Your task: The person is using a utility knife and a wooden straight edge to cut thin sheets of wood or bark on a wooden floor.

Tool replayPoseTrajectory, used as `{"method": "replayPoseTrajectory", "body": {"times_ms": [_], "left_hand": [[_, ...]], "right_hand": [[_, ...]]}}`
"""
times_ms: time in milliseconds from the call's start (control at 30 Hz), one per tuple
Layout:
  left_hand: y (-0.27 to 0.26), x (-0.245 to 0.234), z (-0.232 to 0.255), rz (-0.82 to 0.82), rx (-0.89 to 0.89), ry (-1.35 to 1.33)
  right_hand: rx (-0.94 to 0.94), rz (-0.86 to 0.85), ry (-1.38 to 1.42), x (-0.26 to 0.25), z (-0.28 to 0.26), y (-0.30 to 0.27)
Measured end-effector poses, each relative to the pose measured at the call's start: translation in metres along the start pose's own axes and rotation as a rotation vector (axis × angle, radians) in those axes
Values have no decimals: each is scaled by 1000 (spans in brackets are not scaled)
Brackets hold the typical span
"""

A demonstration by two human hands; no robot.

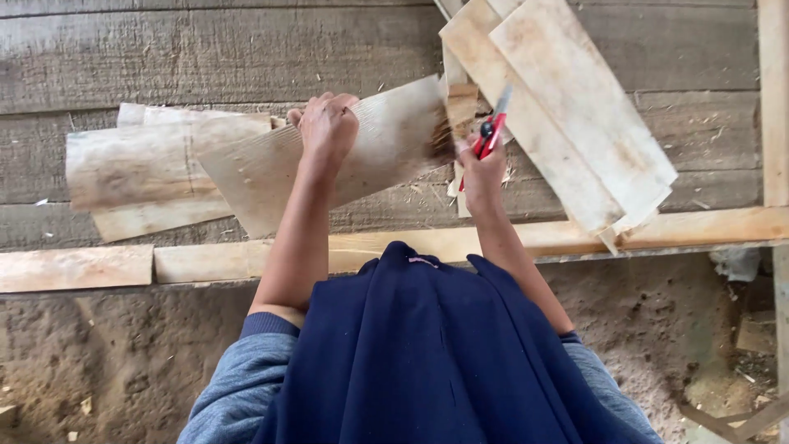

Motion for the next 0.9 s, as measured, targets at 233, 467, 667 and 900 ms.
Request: {"method": "replayPoseTrajectory", "body": {"times_ms": [233,467,667,900], "left_hand": [[3,45,-42,-147,-4,163],[-54,62,8,-571,133,298],[-57,89,3,-573,245,291],[-49,105,-2,-541,241,267]], "right_hand": [[-32,-100,-848,-12,122,-11],[-63,-273,-1019,-22,155,-4],[0,-266,-985,-26,120,5],[-131,44,-915,-45,81,14]]}}
Point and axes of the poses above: each hand's wrist, its own y-axis towards the middle knuckle, its own x-axis out of the palm, z = x × y, the point moved 4 cm from there along y, towards the middle knuckle, and after that the axes turned 8 degrees about -z, right-handed, at the moved point
